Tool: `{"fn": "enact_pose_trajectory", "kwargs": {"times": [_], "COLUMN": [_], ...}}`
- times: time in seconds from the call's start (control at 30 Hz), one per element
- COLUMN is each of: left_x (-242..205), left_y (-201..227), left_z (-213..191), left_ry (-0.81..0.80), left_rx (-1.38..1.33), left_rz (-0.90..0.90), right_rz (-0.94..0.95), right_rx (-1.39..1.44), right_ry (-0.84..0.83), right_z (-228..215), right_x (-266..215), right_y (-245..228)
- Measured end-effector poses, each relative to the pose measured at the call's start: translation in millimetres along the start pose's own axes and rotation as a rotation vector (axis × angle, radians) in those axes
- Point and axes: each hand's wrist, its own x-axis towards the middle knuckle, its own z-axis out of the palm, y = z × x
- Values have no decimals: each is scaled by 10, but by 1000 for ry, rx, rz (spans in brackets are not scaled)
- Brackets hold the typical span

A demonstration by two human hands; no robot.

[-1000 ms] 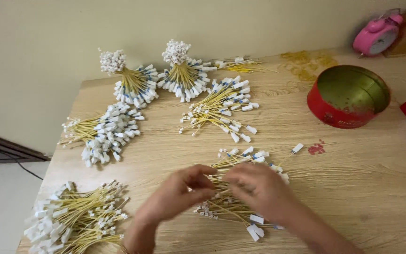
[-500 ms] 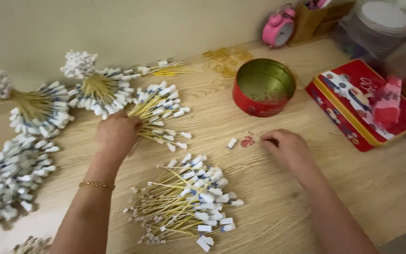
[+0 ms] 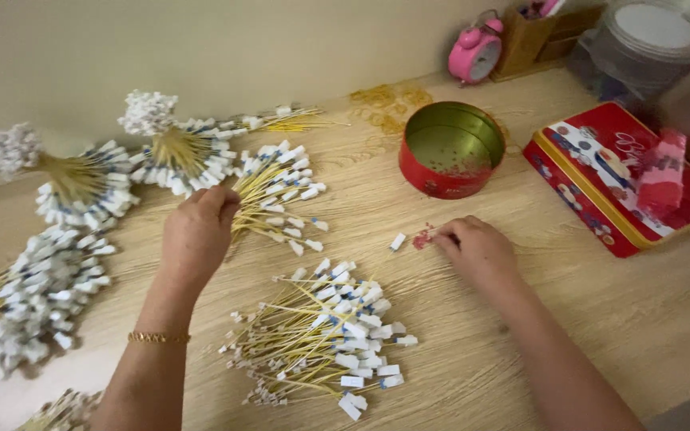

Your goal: The recorder is bundling and organizing small electronic cable assemblies with white connectors using rubber bands.

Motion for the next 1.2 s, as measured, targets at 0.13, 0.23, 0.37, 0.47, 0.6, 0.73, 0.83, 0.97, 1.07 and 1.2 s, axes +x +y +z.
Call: {"fn": "enact_pose_trajectory", "kwargs": {"times": [0.13,0.23,0.37,0.47,0.6,0.73,0.83,0.97,1.07,1.2], "left_x": [-304,-604,-939,-1118,-1304,-1367,-1399,-1460,-1504,-1525], "left_y": [339,359,474,512,449,455,502,514,445,396], "left_z": [-275,-280,-318,-370,-345,-291,-314,-250,-178,-179], "left_ry": [27,52,8,16,70,149,165,212,217,242], "left_rx": [-308,-673,-967,-909,-818,-882,-848,-900,-912,-1093], "left_rz": [-150,-263,-462,-526,-564,-562,-630,-672,-680,-753], "right_rz": [84,90,265,267,178,212,184,80,56,176], "right_rx": [177,348,412,318,237,200,119,6,37,521], "right_ry": [62,94,64,55,60,35,17,77,135,72], "right_z": [35,-104,-345,-253,-188,-214,-167,-9,93,-83], "right_x": [-25,-99,-153,-67,-83,5,58,94,103,-4], "right_y": [197,59,-177,60,188,44,-26,20,169,-27]}}
